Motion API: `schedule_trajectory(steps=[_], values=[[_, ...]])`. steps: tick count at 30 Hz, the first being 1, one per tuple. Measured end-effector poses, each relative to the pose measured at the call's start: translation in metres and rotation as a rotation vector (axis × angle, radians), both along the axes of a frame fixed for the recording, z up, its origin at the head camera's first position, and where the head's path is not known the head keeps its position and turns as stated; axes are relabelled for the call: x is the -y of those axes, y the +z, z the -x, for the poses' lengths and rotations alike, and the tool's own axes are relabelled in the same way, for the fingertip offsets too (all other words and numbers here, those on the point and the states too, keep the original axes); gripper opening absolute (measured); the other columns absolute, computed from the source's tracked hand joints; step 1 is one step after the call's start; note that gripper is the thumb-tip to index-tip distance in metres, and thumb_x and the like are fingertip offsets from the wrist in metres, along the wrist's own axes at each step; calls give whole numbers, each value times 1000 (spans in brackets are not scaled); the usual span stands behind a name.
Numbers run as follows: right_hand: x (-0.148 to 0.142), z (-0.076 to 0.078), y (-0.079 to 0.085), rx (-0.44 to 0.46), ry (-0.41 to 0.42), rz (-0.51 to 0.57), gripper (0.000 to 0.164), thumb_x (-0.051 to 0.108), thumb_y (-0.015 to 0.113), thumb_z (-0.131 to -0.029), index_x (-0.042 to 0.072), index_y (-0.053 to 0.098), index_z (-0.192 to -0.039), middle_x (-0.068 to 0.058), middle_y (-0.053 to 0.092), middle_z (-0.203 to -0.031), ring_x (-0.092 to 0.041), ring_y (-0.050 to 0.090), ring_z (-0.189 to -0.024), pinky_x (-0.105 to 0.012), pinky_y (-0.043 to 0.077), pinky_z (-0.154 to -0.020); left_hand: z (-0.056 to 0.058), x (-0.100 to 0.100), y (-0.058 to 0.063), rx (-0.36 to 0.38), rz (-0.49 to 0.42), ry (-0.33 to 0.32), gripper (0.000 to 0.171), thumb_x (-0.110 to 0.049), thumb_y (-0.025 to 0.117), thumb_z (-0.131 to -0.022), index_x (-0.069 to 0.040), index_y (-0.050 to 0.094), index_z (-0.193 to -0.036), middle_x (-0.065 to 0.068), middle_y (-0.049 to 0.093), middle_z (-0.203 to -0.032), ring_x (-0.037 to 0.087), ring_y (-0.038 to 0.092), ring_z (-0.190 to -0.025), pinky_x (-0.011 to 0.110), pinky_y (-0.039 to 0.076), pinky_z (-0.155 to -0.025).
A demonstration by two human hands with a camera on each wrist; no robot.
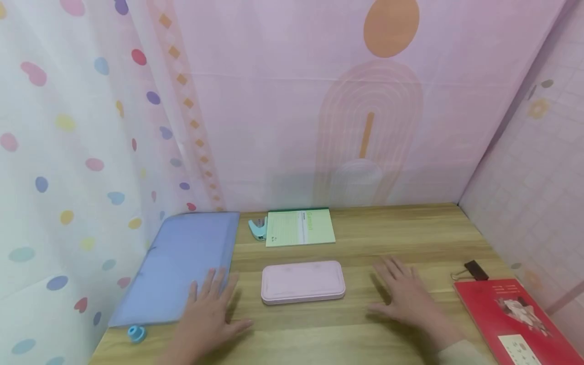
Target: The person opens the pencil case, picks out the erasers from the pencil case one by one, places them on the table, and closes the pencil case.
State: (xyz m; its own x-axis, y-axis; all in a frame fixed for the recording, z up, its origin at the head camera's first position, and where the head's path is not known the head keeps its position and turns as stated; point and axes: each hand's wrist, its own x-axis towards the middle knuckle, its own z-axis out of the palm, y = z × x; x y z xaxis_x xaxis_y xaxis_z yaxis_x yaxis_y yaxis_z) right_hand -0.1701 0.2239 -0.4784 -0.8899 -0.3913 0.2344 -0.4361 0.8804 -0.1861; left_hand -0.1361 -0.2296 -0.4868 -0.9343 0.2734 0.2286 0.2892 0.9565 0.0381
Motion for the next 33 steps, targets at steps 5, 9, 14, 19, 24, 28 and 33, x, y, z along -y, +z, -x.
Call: schedule_trajectory(steps=[5,9,14,19,24,28,33], values=[[45,13,5,-8,132,-18,100,71,66,-72,13,38,-148,-13,33,-152,-38,25,-140,-67,15,-110,19,-30,2,-46,-14,-104,107,-84,52,-70,-19,30,-152,16,21,-156,40,14,-143,67,12,-111],[83,26,8,27,251,-36,95,72,62,-75,20,34,-150,-6,31,-154,-32,20,-143,-62,12,-113,36,-51,1,-38,-21,-188,109,-85,51,-70,-16,30,-152,14,22,-157,36,18,-143,63,15,-112],[113,39,3,30,371,-111,92,74,56,-78,23,32,-151,-8,30,-155,-31,21,-143,-62,17,-112,52,-66,-5,40,-40,-294,108,-84,49,-73,-14,28,-152,13,23,-157,34,21,-143,63,21,-110],[123,46,-3,22,407,-166,92,74,54,-78,24,30,-151,-7,31,-154,-31,24,-142,-60,20,-112,64,-73,-12,108,-22,-349,105,-83,47,-74,-17,25,-153,12,24,-157,32,22,-143,65,20,-110],[126,49,-6,39,427,-170,88,70,55,-81,25,30,-152,-8,30,-155,-31,28,-140,-57,24,-112,66,-74,-12,177,-8,-351,103,-80,47,-78,-18,19,-155,9,22,-158,29,18,-144,64,19,-111],[125,49,-5,56,424,-161,83,66,58,-82,26,32,-151,-10,29,-155,-32,30,-139,-56,25,-112,67,-73,-11,182,3,-351,96,-74,48,-83,-19,17,-155,8,21,-158,28,18,-144,63,19,-111],[124,50,-5,80,410,-168,82,65,58,-83,29,31,-151,-14,28,-154,-34,30,-139,-57,25,-112,69,-73,-13,163,2,-356,90,-70,49,-86,-18,20,-155,6,25,-157,28,22,-143,63,21,-110]])
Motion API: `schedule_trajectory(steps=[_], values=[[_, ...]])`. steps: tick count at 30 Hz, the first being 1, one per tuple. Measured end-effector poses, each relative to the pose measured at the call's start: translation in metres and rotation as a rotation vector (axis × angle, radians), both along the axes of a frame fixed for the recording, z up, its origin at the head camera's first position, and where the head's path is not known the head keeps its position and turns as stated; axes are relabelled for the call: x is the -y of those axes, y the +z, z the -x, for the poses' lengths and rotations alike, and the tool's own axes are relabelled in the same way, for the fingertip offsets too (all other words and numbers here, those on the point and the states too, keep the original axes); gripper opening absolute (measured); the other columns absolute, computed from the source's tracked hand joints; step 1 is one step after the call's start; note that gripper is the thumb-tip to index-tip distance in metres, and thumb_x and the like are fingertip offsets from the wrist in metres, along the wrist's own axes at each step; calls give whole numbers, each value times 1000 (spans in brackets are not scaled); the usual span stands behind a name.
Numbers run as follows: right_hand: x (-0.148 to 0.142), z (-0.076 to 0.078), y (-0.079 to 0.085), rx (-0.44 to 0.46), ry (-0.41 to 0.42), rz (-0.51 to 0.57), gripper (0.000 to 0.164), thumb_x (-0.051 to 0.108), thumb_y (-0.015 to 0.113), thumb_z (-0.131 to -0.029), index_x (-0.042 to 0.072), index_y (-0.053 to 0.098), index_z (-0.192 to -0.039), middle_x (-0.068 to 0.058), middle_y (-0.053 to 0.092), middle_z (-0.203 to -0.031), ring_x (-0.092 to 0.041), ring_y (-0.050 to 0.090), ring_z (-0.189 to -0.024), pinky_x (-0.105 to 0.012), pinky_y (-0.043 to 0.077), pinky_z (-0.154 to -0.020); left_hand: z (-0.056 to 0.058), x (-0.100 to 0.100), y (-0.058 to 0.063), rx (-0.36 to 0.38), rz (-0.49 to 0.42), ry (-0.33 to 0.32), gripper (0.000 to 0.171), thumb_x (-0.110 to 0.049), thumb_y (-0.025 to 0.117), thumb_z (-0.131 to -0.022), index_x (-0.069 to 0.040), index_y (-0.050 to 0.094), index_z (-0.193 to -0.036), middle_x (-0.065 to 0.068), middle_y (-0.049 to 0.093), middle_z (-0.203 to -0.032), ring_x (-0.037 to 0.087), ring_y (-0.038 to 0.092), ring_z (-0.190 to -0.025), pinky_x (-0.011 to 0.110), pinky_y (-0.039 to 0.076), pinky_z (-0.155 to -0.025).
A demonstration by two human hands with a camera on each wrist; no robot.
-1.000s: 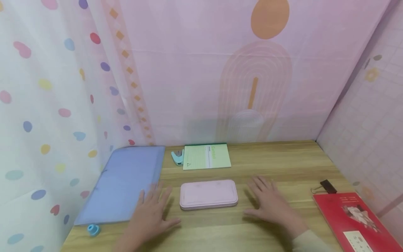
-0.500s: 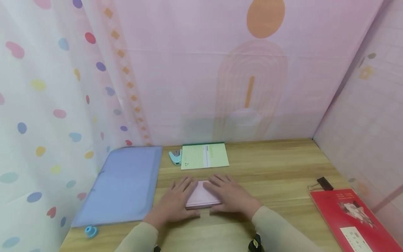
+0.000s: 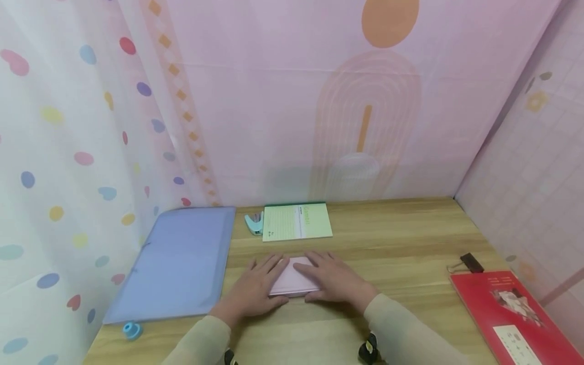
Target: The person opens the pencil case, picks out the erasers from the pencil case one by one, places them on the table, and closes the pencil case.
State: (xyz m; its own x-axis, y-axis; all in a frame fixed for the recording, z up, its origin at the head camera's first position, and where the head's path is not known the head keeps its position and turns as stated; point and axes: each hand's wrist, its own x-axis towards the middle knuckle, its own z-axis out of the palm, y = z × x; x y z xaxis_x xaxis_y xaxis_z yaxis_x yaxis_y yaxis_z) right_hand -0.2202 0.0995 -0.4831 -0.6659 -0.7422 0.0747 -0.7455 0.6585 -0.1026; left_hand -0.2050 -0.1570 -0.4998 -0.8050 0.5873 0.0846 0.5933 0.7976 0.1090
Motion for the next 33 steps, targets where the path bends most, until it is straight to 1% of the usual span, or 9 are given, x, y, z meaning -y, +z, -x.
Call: schedule_trajectory(steps=[5,7,11,14,19,24,27,29,33], values=[[-1,1,-1,-12,2,-19,82,66,57,-83,31,29,-151,-13,30,-154,-34,31,-139,-58,24,-112,2,-1,-2,-25,-2,-6,89,-70,47,-86,-18,22,-154,6,30,-154,27,27,-141,64,23,-109],[-1,2,-2,-23,8,-23,81,67,54,-84,31,28,-152,-11,30,-154,-33,31,-139,-57,25,-112,2,-2,-1,-21,-4,-3,88,-70,47,-87,-18,23,-154,6,31,-153,27,28,-140,65,23,-109],[-2,2,-3,-46,20,-32,79,68,49,-87,30,27,-152,-11,31,-154,-32,31,-138,-56,26,-112,2,-5,1,-33,-7,-2,86,-67,50,-87,-16,26,-152,6,34,-151,28,31,-139,65,24,-109],[-2,2,-2,-55,31,-35,78,67,49,-88,29,28,-152,-12,31,-154,-33,32,-138,-56,26,-111,3,-6,1,-42,-10,-4,86,-65,53,-86,-16,27,-152,7,35,-151,28,31,-138,65,23,-109],[-2,1,1,-50,44,-46,76,65,48,-89,27,28,-152,-13,31,-153,-33,32,-138,-56,26,-112,3,-5,-2,-33,-23,-5,85,-63,54,-87,-16,27,-152,7,34,-151,29,31,-138,65,21,-110],[-2,1,6,-30,44,-61,75,64,46,-90,27,27,-153,-14,31,-153,-34,32,-138,-55,25,-112,4,-4,-2,-32,-27,4,84,-62,55,-86,-17,27,-152,6,35,-151,28,31,-139,63,18,-112],[-2,2,7,-16,41,-60,75,65,46,-91,28,26,-153,-14,31,-153,-34,32,-138,-55,25,-113,4,-4,-2,-32,-45,8,85,-62,58,-85,-16,28,-151,6,36,-150,27,31,-138,62,18,-112],[-3,2,7,-6,39,-54,75,65,46,-90,28,27,-153,-14,31,-153,-33,32,-138,-54,24,-113,3,-4,-1,-34,-65,10,86,-62,60,-84,-16,30,-151,6,37,-149,27,32,-138,61,20,-112],[-7,2,3,-1,35,-9,74,65,46,-90,27,31,-151,-12,32,-153,-33,32,-138,-54,24,-113,0,-1,-2,-23,-133,40,91,-64,66,-79,-14,34,-149,7,40,-147,26,35,-135,55,24,-113]])
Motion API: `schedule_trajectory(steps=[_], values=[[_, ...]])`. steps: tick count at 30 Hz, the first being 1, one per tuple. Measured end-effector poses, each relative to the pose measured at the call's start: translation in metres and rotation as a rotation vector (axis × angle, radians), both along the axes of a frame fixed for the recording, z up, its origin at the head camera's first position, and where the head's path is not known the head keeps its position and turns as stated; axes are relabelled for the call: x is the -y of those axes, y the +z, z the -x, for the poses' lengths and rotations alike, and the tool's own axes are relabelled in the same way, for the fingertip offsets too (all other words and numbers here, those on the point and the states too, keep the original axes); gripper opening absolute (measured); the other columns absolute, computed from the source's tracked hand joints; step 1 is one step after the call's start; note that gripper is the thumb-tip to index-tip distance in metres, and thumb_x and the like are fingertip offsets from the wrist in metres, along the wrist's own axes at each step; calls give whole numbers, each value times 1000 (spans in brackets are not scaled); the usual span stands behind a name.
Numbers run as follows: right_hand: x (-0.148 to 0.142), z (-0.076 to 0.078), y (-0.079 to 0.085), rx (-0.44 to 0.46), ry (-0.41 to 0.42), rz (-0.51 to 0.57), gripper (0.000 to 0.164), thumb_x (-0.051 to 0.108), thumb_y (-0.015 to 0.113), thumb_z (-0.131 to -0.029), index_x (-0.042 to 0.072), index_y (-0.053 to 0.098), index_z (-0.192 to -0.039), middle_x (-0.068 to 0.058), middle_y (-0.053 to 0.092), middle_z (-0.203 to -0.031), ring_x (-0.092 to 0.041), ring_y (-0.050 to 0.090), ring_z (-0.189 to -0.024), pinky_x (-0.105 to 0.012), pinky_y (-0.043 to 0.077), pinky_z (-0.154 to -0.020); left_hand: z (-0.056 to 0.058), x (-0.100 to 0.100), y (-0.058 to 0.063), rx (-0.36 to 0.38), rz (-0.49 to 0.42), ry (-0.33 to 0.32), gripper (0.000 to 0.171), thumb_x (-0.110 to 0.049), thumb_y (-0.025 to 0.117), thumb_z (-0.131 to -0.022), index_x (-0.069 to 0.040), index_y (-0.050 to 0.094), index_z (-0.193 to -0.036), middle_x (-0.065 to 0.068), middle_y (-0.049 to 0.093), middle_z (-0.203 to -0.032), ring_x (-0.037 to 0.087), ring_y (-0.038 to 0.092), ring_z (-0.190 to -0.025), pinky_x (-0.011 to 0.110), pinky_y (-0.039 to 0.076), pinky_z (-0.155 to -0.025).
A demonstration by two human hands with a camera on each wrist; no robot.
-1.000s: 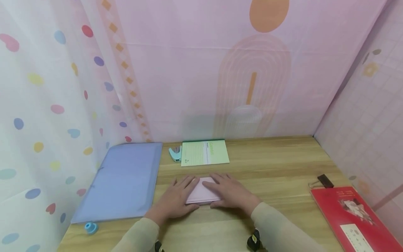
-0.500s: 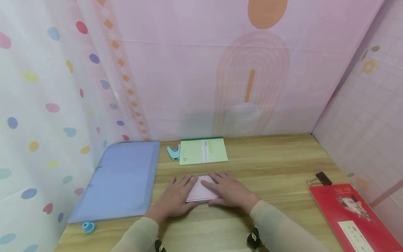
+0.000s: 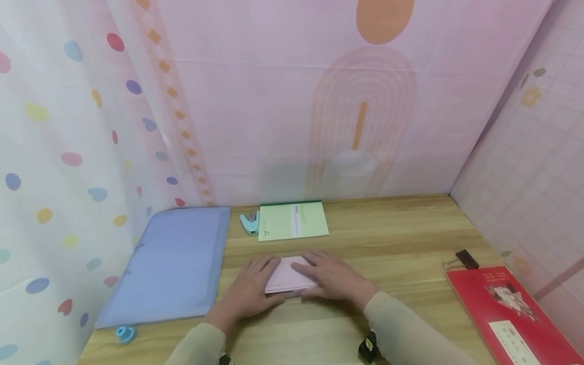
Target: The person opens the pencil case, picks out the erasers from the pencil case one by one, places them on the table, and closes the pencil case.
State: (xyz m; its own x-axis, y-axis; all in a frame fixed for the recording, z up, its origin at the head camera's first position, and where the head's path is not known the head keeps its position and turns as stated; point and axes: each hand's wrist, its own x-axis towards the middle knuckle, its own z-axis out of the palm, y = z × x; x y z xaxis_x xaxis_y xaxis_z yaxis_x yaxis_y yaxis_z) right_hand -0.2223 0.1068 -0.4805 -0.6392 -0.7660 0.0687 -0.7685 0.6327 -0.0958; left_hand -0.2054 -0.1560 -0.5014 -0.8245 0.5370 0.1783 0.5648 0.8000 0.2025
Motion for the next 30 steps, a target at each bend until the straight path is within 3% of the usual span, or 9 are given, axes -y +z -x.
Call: schedule_trajectory(steps=[7,11,18,23,30], values=[[-22,-15,7,-26,-1,91,60,53,54,-93,24,45,-145,-5,38,-151,-28,34,-138,-47,25,-115,-13,19,-1,-43,-78,99,96,-66,68,-75,-9,39,-147,14,40,-146,33,36,-134,53,27,-112],[-33,-23,8,-125,58,135,48,41,61,-93,20,57,-135,-4,51,-141,-24,44,-132,-44,33,-112,-19,27,1,-82,-79,130,97,-66,68,-75,-6,41,-145,16,43,-145,36,37,-134,59,30,-109],[-40,-23,3,-311,136,226,32,17,70,-87,15,68,-119,-4,64,-124,-20,59,-115,-39,48,-99,-29,30,0,-46,-70,192,92,-67,62,-80,-6,40,-145,14,44,-145,37,34,-136,64,25,-108],[-41,-19,11,-334,132,299,29,8,70,-84,14,70,-113,-2,68,-115,-16,64,-105,-31,53,-90,-32,30,-2,-44,-79,225,86,-60,63,-83,-6,40,-146,14,44,-146,36,34,-137,65,25,-107],[-43,-12,28,-353,105,335,40,2,73,-76,14,68,-114,-3,69,-111,-19,66,-99,-32,55,-86,-32,26,2,-54,-83,232,84,-58,65,-83,-4,44,-143,15,45,-144,37,36,-136,65,27,-107]])
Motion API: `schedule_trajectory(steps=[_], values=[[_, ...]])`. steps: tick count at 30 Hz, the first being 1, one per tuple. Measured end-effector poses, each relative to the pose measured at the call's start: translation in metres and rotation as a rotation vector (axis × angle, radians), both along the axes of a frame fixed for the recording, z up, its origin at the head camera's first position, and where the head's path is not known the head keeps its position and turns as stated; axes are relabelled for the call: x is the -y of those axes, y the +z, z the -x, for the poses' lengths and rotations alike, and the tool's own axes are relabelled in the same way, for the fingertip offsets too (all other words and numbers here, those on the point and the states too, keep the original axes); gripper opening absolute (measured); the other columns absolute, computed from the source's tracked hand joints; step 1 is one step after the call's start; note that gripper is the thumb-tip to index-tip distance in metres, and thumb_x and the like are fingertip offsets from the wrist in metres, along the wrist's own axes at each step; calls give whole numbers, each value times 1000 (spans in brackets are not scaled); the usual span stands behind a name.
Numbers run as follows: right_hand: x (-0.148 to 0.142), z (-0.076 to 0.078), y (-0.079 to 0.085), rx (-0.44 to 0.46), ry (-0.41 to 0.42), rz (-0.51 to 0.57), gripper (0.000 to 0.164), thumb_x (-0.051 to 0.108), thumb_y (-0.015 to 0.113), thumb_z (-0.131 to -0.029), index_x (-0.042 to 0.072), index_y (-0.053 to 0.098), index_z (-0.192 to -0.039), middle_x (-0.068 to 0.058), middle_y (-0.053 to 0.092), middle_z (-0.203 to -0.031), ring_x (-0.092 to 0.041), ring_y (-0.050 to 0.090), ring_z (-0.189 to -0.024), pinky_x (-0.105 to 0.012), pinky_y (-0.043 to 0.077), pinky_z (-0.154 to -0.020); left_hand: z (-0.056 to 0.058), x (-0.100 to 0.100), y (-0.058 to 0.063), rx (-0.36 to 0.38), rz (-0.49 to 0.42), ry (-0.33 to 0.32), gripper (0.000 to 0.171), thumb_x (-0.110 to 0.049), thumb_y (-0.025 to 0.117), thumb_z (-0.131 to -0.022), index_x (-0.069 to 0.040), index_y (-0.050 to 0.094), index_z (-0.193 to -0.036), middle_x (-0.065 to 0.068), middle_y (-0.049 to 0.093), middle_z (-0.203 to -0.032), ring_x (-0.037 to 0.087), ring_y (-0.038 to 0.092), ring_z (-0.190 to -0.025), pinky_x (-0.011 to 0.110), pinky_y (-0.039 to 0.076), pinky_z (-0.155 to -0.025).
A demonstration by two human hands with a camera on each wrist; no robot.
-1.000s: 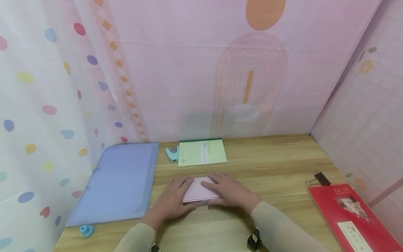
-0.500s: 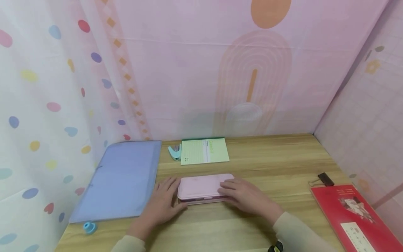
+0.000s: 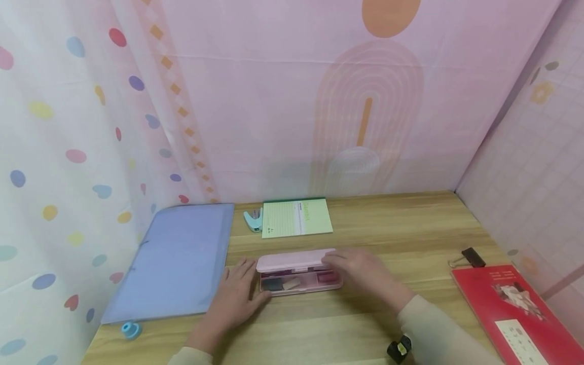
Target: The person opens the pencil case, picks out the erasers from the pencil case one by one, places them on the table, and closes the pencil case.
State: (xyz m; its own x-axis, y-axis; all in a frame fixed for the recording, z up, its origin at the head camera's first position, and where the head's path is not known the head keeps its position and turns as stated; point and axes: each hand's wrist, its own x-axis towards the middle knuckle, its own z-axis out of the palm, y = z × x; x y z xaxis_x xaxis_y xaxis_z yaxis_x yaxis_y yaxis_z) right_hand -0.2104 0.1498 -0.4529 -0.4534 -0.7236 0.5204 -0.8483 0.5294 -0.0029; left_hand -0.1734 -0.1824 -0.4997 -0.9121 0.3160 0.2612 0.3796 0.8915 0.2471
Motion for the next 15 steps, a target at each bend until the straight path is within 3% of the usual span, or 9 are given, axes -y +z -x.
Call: schedule_trajectory(steps=[5,10,15], values=[[1,8,10,51,-39,22,40,-2,70,-80,15,68,-117,0,69,-111,-15,65,-99,-29,54,-86,3,-3,0,11,20,0,84,-62,62,-83,-3,47,-140,17,44,-144,36,36,-135,65,27,-107],[6,20,13,27,-83,64,36,2,73,-82,15,69,-115,0,69,-112,-14,65,-102,-28,53,-90,7,-6,-1,28,12,-14,86,-66,61,-81,-6,48,-141,15,43,-146,36,36,-136,65,27,-106],[8,35,10,26,-151,45,40,14,74,-85,13,65,-124,-4,63,-125,-20,61,-113,-36,49,-98,10,-9,1,114,-7,5,89,-67,63,-79,-10,44,-144,11,42,-148,33,34,-137,67,24,-107]])
